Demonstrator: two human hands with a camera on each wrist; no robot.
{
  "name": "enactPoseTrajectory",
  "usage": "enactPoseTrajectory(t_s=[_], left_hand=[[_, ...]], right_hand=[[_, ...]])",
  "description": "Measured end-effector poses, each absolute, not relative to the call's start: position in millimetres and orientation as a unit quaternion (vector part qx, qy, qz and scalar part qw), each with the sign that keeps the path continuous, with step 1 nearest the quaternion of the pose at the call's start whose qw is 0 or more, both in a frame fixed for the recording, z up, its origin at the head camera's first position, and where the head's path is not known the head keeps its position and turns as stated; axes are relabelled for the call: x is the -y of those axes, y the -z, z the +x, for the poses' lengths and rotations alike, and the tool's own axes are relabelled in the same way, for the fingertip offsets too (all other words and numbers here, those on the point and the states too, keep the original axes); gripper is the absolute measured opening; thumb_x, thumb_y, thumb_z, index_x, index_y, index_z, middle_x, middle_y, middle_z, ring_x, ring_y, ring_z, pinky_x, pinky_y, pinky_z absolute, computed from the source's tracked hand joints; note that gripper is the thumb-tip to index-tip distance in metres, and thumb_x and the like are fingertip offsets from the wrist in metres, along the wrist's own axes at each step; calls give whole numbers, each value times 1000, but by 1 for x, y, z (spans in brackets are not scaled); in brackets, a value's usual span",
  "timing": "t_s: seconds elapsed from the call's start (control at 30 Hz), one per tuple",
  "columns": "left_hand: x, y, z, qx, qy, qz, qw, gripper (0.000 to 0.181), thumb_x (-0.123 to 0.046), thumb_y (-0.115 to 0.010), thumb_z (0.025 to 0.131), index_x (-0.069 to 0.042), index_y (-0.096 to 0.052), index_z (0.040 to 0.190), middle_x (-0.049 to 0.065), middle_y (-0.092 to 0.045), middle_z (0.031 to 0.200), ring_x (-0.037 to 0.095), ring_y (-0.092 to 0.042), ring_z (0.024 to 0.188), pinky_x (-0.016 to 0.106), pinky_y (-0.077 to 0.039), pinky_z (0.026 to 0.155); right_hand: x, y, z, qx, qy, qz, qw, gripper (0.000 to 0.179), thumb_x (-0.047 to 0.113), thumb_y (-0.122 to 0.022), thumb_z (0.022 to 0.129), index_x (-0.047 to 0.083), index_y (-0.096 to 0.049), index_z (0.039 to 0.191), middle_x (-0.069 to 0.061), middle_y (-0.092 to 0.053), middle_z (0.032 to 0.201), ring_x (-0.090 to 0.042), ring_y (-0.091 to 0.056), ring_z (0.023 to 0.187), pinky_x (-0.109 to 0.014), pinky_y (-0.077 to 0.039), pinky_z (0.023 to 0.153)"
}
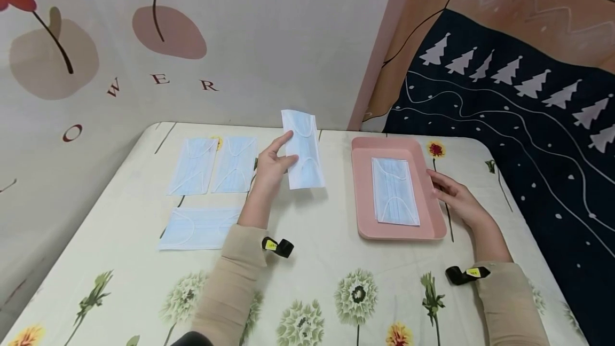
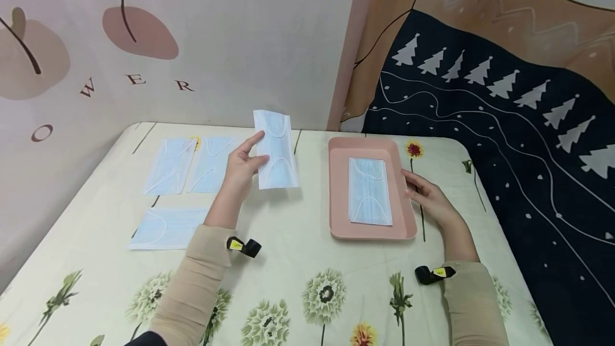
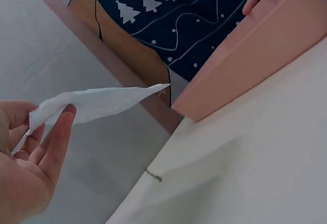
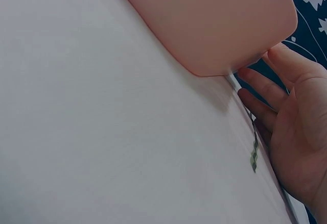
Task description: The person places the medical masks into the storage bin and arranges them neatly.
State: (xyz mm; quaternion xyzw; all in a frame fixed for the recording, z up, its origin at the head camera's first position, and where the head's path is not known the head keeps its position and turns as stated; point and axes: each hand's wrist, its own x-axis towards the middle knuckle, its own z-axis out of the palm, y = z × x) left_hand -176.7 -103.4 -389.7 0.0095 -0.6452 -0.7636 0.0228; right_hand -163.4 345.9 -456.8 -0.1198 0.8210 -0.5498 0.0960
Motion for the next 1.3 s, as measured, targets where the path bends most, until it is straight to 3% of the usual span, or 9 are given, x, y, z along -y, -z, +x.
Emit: enactPoseTrajectory(t_s=[0.3, 0.5, 0.73, 1.3], left_hand=[[74, 392, -174, 582, 812, 25, 30, 58, 13, -64, 84, -8, -53, 137, 6, -43, 143, 14, -67, 82, 28, -55, 73], [50, 391, -173, 566, 823, 31, 34, 60, 18, -65, 80, -7, -56, 134, 14, -51, 133, 24, -67, 91, 32, -55, 76], [25, 393, -173, 556, 830, 8, 32, 62, 21, -62, 78, -5, -55, 134, 10, -44, 141, 25, -65, 95, 30, -55, 77], [-27, 401, -174, 599, 800, 0, -41, 62, 17, -64, 79, -13, -58, 133, 6, -39, 147, 28, -64, 99, 32, -54, 79]], right_hand=[[-345, 456, -162, -821, 550, -110, 103, 58, 24, -53, 100, 10, -31, 151, -22, -27, 151, -9, -32, 130, -6, -32, 92], [-345, 456, -163, -818, 554, -116, 100, 57, 23, -53, 100, 8, -31, 150, -24, -28, 150, -3, -34, 127, -7, -33, 92], [-347, 458, -163, -815, 559, -123, 95, 56, 22, -53, 100, 8, -31, 150, -22, -29, 150, -1, -35, 125, -8, -33, 93], [-346, 458, -164, -822, 548, -123, 92, 56, 23, -52, 100, 8, -31, 150, -25, -28, 149, 0, -34, 125, -6, -32, 92]])
